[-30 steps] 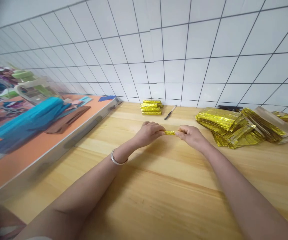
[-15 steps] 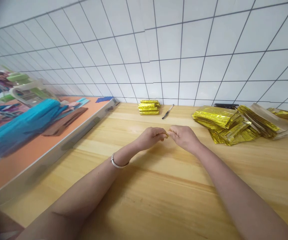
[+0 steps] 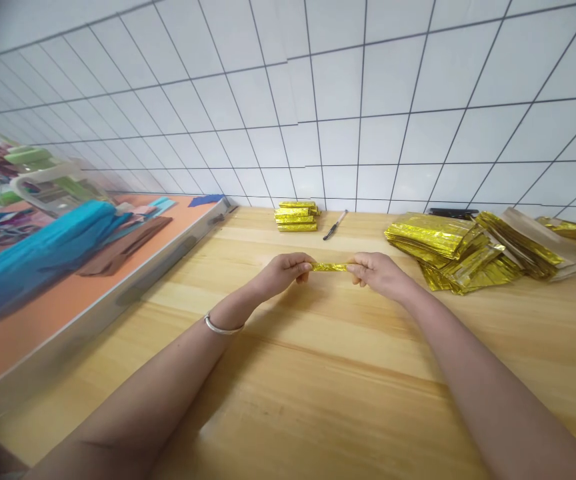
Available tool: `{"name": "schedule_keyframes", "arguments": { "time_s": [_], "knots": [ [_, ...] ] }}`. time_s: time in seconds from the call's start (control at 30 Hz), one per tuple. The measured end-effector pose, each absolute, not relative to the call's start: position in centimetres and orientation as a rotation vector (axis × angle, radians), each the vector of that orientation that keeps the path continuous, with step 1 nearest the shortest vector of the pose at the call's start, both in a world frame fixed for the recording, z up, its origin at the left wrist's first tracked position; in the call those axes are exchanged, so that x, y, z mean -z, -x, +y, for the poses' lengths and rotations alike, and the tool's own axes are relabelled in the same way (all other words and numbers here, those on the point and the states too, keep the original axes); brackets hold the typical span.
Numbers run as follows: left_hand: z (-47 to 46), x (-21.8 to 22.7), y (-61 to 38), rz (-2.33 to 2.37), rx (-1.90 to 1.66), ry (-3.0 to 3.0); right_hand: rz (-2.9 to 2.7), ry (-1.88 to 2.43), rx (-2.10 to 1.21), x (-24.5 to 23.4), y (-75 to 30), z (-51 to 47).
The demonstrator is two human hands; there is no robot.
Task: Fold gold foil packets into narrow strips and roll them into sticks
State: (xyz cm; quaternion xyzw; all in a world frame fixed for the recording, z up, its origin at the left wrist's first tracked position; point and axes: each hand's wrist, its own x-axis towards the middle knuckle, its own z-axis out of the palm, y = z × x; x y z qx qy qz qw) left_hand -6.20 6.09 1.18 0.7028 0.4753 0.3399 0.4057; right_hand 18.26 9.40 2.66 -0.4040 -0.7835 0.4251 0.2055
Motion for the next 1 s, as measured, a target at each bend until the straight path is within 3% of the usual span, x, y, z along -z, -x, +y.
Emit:
{"name": "schedule_keyframes", "arguments": {
  "time_s": [0.5,0.83,0.9,1.0],
  "knots": [
    [7.3,1.4,6.1,1.249,-0.849,-1.663,-1.739,1.312,-1.38,-0.6,-17.4,9.5],
    [6.1,-0.3,5.8,1.313,-0.751,-1.99,-1.84,1.217,-1.453,-0.7,-18.7,10.0],
    [6.0,-0.4,5.4,1.363,-0.731,-2.002,-1.986,1.17,-1.332,-1.0,-18.6,10.1],
    [5.9,-0.4,4.9,1.394,-0.729,-2.019,-2.357,1.079,-0.821,-1.2,-18.0,10.1]
  ]
}}
